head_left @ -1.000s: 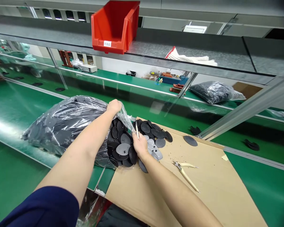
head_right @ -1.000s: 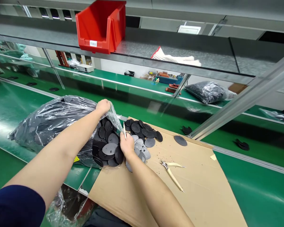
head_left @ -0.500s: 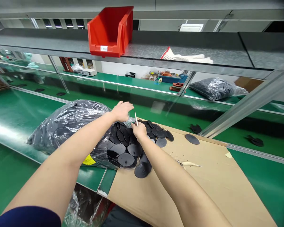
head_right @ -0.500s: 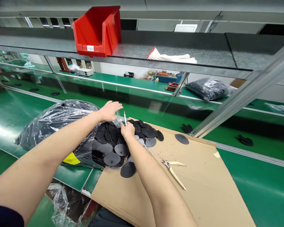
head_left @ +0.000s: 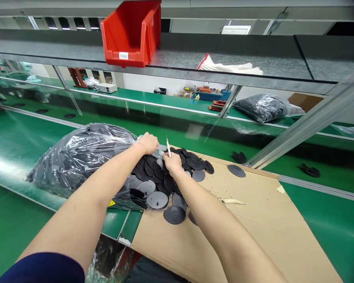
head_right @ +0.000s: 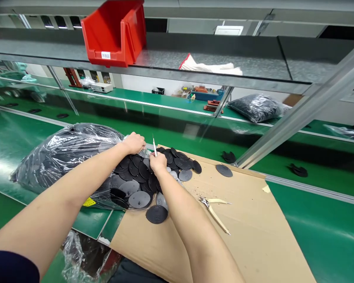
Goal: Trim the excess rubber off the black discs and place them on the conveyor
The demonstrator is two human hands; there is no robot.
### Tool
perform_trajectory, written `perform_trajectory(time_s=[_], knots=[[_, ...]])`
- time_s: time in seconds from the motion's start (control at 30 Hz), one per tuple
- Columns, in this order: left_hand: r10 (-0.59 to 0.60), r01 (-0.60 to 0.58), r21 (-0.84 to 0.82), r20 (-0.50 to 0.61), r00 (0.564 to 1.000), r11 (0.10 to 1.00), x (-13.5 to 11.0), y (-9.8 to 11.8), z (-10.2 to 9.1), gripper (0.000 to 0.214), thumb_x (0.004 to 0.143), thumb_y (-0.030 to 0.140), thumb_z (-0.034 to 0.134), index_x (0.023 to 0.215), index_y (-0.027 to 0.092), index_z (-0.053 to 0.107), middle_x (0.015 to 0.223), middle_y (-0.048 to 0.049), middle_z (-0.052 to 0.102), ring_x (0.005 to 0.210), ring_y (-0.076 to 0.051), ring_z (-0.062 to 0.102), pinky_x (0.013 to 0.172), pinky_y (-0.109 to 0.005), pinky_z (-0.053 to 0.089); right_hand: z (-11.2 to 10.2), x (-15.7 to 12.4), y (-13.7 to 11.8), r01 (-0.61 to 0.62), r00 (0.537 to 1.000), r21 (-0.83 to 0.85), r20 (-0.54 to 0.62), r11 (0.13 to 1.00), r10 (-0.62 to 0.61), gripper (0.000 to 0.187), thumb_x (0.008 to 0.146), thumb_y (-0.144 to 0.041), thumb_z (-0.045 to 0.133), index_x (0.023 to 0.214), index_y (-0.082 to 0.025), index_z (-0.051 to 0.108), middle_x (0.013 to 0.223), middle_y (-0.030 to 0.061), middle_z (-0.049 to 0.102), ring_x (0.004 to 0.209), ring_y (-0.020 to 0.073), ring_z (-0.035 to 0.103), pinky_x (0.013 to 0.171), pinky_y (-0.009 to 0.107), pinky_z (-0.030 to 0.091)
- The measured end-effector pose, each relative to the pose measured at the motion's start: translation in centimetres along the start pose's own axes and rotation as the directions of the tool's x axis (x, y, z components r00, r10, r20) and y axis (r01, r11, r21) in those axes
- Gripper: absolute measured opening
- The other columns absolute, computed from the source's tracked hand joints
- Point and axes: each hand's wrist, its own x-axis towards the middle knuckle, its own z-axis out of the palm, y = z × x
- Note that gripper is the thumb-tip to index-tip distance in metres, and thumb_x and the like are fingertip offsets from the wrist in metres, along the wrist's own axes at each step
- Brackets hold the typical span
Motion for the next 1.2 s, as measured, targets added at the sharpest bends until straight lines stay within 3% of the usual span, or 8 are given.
perform_trajectory(time_s=[0.23,0.43,0.6,0.73,0.83,1.0,1.1,1.2], knots=[[-0.204,0.203,-0.08,0.002,0.979,0.976,0.9,0.6,0.2,0.033,0.088,0.033,0.045,0.101,0.019,0.071,0.108,-0.0137,0.069,0.104,-0.027,0.06,0.092,-0.037,0.039,-0.1,-0.2,0.5,-0.016,0.999,0.046,-0.031,0.999,0.017,0.016,0.073,-0.026,0.06,0.083,-0.02,0.07,0.073,0.0015,0.067,0.066,0.0165,0.059,0.062,0.025,0.041],[-0.186,0.188,-0.098,0.025,0.982,0.977,0.6,0.5,0.1,0.032,0.088,0.034,0.045,0.1,0.02,0.071,0.108,-0.012,0.069,0.105,-0.025,0.061,0.093,-0.036,0.039,-0.9,-0.1,1.0,0.002,0.988,0.1,-0.156,0.995,0.014,0.023,0.072,-0.033,0.061,0.09,-0.021,0.068,0.078,0.0031,0.068,0.071,0.0188,0.058,0.068,0.028,0.042],[-0.143,0.147,-0.072,0.048,0.989,0.987,0.1,0.9,0.3,0.034,0.086,0.043,0.05,0.092,0.018,0.073,0.105,-0.0133,0.069,0.105,-0.028,0.059,0.097,-0.042,0.034,-3.8,0.5,1.2,0.054,0.954,0.176,-0.301,0.983,0.002,0.025,0.077,-0.036,0.05,0.089,-0.019,0.065,0.083,0.0044,0.066,0.076,0.0197,0.058,0.071,0.029,0.043],[-0.12,0.112,-0.082,-0.104,0.987,0.99,0.2,1.8,0.1,0.042,0.091,0.046,0.041,0.102,0.018,0.07,0.115,-0.0146,0.064,0.11,-0.029,0.055,0.102,-0.047,0.028,-7.9,-0.5,2.1,0.152,0.94,0.226,-0.334,0.962,-0.07,0.027,0.075,-0.039,0.052,0.087,-0.018,0.064,0.08,0.0028,0.065,0.073,0.0173,0.057,0.07,0.027,0.044],[-0.02,0.004,-0.097,-0.159,0.987,0.995,0.6,3.1,-0.2,0.035,0.09,0.037,0.045,0.112,0.019,0.066,0.118,-0.0125,0.063,0.111,-0.028,0.055,0.102,-0.043,0.03,-11.7,-2.4,4.1,0.216,0.917,0.257,-0.384,0.942,-0.106,0.028,0.073,-0.04,0.057,0.084,-0.016,0.064,0.074,0.0029,0.063,0.069,0.0168,0.055,0.066,0.028,0.043],[0.09,-0.09,-0.104,-0.004,0.996,0.991,1.6,6.5,0.1,0.031,0.083,0.035,0.058,0.108,0.02,0.067,0.116,-0.0125,0.064,0.108,-0.027,0.058,0.091,-0.036,0.042,-17.0,-6.7,9.6,0.217,0.865,0.12,-0.484,0.969,-0.134,0.033,0.077,-0.044,0.058,0.091,-0.015,0.065,0.075,0.0038,0.062,0.065,0.0163,0.055,0.064,0.029,0.045],[0.092,-0.085,-0.09,0.075,0.993,0.992,2.1,8.3,0.7,0.03,0.08,0.032,0.063,0.106,0.019,0.068,0.116,-0.0141,0.065,0.108,-0.028,0.059,0.091,-0.036,0.044,-18.4,-8.8,13.1,0.197,0.831,0.016,-0.533,0.98,-0.158,0.035,0.078,-0.047,0.057,0.092,-0.016,0.066,0.076,0.0048,0.064,0.065,0.0171,0.057,0.066,0.031,0.048],[0.063,-0.055,-0.076,0.117,0.991,0.996,2.4,9.4,1.3,0.029,0.077,0.028,0.066,0.105,0.018,0.068,0.114,-0.0156,0.066,0.108,-0.027,0.06,0.09,-0.035,0.045,-18.9,-10.0,15.6,0.218,0.763,-0.022,-0.62,0.976,-0.185,0.039,0.08,-0.051,0.055,0.092,-0.015,0.065,0.079,0.0073,0.066,0.069,0.0189,0.06,0.072,0.033,0.049]])
